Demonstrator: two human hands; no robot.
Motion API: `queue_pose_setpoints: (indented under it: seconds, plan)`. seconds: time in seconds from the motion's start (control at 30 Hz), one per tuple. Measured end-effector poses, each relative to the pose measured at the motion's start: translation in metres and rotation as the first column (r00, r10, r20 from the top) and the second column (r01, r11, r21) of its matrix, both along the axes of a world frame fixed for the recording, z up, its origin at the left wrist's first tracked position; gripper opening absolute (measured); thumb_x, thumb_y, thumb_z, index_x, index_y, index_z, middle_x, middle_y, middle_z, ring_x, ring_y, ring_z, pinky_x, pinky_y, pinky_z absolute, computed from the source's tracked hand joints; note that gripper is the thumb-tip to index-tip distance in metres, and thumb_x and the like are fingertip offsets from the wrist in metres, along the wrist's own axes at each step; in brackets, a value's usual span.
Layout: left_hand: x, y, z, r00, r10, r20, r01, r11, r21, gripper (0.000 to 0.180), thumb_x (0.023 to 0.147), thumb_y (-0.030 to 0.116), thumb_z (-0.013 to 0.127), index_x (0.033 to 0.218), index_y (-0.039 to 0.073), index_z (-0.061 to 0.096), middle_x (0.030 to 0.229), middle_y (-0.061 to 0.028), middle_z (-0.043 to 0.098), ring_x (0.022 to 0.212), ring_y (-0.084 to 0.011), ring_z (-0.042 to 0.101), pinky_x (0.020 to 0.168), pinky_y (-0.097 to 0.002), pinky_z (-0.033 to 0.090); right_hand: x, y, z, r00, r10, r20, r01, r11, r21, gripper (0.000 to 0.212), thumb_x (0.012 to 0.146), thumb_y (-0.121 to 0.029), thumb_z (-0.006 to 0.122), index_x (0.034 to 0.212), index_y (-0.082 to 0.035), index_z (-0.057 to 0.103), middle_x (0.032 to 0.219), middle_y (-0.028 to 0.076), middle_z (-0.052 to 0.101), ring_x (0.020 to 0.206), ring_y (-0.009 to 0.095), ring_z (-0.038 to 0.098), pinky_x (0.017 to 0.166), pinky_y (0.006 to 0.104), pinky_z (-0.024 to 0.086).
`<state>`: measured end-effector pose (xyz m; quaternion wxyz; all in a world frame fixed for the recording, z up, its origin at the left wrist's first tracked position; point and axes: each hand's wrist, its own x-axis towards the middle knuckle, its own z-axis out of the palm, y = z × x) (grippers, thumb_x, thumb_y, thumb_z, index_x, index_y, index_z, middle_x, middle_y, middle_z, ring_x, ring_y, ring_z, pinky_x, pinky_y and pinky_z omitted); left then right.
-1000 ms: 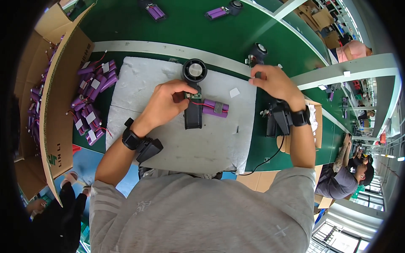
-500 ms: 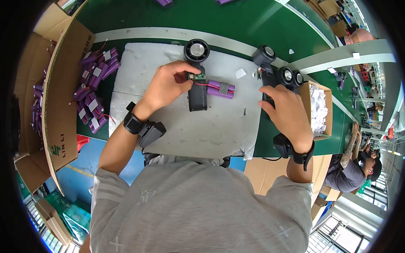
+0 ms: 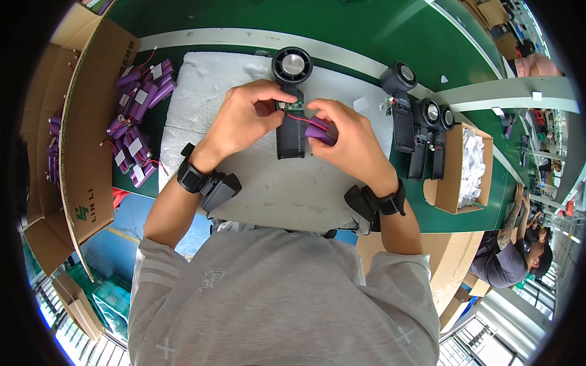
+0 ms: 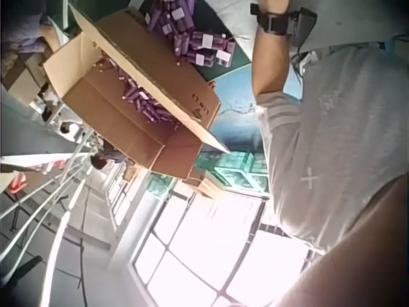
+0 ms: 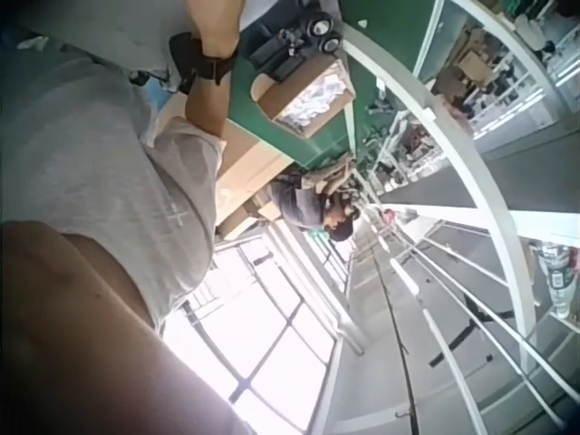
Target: Assembling handheld fans by installing internal components including circuit boards and batteries.
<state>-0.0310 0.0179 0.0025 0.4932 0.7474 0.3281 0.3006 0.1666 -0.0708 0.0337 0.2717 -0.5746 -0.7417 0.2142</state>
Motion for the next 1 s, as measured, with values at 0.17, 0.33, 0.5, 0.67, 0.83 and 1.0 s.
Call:
queue_pose_setpoints:
  seconds: [0.17,0.33,0.5,0.67,0.83,1.0]
  plan:
    - [0.0,0.002,0.002,1.0,0.013,-0.007,-0.013,1.0,0.028,0.029,0.072,-0.003,0.066,0.099,0.006,0.072,0.087,-0.0089,0.067,0.066,-0.0156,0.062,0.063,-0.028,0.051,0.012,-0.005,0.006,0.914,-0.092,-0.396,-0.088,0.907,-0.412,0.04,0.081,0.005,0.061,0.119,-0.004,0.053,0.1,0.011,0.065,0.087,0.02,0.066,0.073,0.0319,0.054]
    - [-0.001,0.002,0.003,1.0,0.024,0.002,-0.024,1.0,-0.016,0.028,0.071,-0.001,0.066,0.098,0.007,0.073,0.086,-0.0104,0.068,0.065,-0.018,0.062,0.062,-0.0303,0.051,0.014,-0.007,0.007,0.75,-0.175,-0.638,-0.298,0.772,-0.562,0.051,0.086,0.002,0.056,0.134,-0.004,0.041,0.102,0.012,0.062,0.09,0.021,0.066,0.076,0.0332,0.055]
    - [-0.003,0.003,0.008,0.999,0.002,-0.038,-0.003,1.0,-0.008,0.029,0.071,0.0,0.068,0.099,0.008,0.074,0.087,-0.0102,0.068,0.065,-0.0179,0.062,0.062,-0.0306,0.052,0.017,-0.01,0.005,0.609,-0.182,-0.772,-0.49,0.68,-0.546,0.071,0.086,0.002,0.053,0.149,-0.009,0.021,0.114,0.014,0.056,0.094,0.026,0.066,0.079,0.0354,0.054]
    - [-0.006,0.006,0.008,0.998,-0.028,-0.062,0.032,0.997,0.065,0.029,0.071,0.002,0.073,0.099,0.009,0.075,0.087,-0.0108,0.068,0.066,-0.0205,0.063,0.063,-0.0308,0.052,0.02,-0.011,0.011,0.491,-0.269,-0.828,-0.599,0.586,-0.546,0.087,0.079,0.004,0.059,0.152,-0.011,0.014,0.122,0.015,0.049,0.097,0.031,0.065,0.081,0.0385,0.055]
    - [-0.005,0.005,-0.001,0.998,-0.031,-0.055,0.043,0.969,0.242,0.028,0.071,0.005,0.075,0.099,0.009,0.075,0.09,-0.0139,0.068,0.07,-0.0266,0.066,0.067,-0.0333,0.055,0.017,-0.014,0.016,0.378,-0.357,-0.854,-0.615,0.593,-0.52,0.095,0.068,0.004,0.068,0.149,-0.009,0.019,0.124,0.016,0.047,0.097,0.034,0.065,0.081,0.0402,0.055]
    - [-0.001,0.0,0.001,0.998,-0.004,-0.062,0.026,0.933,0.358,0.026,0.072,0.007,0.074,0.098,0.007,0.074,0.088,-0.0167,0.069,0.072,-0.0309,0.068,0.069,-0.0358,0.057,0.022,-0.011,0.017,0.467,-0.379,-0.799,-0.523,0.61,-0.595,0.095,0.062,0.0,0.075,0.143,-0.008,0.028,0.125,0.014,0.048,0.103,0.033,0.063,0.081,0.0391,0.055]
